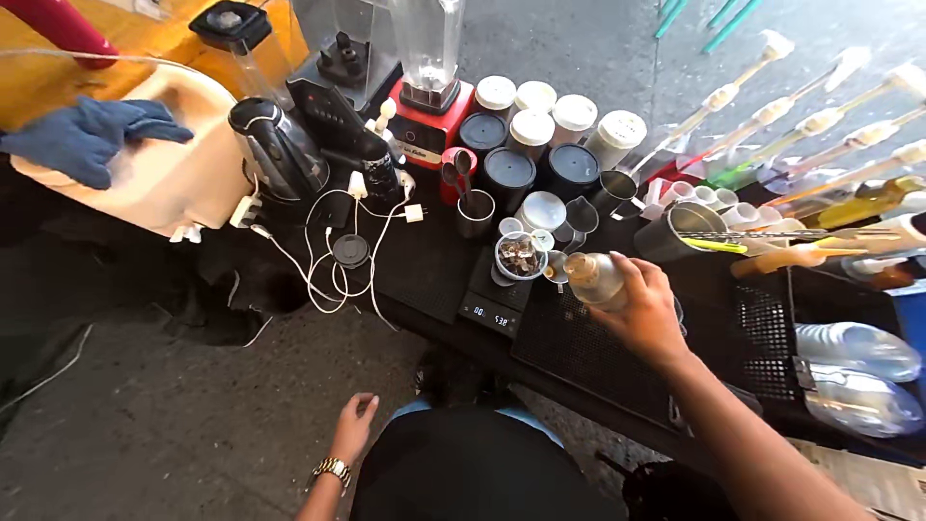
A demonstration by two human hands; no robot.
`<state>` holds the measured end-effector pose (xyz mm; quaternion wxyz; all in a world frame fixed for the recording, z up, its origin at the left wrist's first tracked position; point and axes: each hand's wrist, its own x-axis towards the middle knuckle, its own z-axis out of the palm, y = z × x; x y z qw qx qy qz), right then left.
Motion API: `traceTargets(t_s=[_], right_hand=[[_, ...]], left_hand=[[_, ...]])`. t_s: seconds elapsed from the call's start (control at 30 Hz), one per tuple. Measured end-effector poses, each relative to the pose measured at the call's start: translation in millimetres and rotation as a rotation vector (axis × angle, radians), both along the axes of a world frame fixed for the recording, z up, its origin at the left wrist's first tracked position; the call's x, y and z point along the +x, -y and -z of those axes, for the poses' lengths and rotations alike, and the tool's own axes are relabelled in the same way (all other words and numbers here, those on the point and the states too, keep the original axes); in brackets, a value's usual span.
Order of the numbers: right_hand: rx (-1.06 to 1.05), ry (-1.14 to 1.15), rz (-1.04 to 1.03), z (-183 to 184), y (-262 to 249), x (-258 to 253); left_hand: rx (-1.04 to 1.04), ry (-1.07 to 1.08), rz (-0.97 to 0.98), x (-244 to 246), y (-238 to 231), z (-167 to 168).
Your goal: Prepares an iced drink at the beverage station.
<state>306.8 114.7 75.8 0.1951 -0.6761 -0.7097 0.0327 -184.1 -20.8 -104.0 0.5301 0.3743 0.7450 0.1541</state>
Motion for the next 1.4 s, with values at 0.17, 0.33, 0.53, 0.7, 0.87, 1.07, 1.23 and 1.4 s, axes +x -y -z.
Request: traceTargets(t_s=[0.17, 0.33, 0.53, 0.7, 0.87, 1.07, 1.23, 1.4], right_hand=[[-0.037, 0.111, -0.006, -14.5, -10.6, -6.5], [-0.044, 0.235, -0.031, -27.4, -23.7, -9.5], [-0.051, 0.297, -0.086, -38.1, -35.1, -15.5], [-0.065, 0.327, -0.103, -40.0, -40.1, -21.3], [-0.095, 0.361, -0.116, -42.1, -43.1, -24.6], [-0.115, 0.409, -0.143, -46.0, -43.9, -31.0], [-0.125, 0.439, -0.153, -46.2, -44.2, -32.4], [-0.116, 0.459, -0.174, -49.4, -45.5, -33.5]], left_hand=[[-0.278, -0.121, 0.023, -64.1, 52.4, 40.1], [-0.368, -0.139, -0.064, -92.6, 79.8, 56.5], [-0.301, -0.095, -0.106, -83.1, 65.8, 54.2], [-0.272, -0.031, -0.121, -63.7, 51.3, 45.7], [-0.292, -0.035, -0.097, -59.5, 57.4, 46.6], [-0.340, -0.044, -0.143, -70.3, 80.2, 60.8], [-0.365, -0.050, -0.172, -75.1, 85.6, 65.1], [-0.348, -0.074, -0.147, -73.2, 77.2, 63.1]])
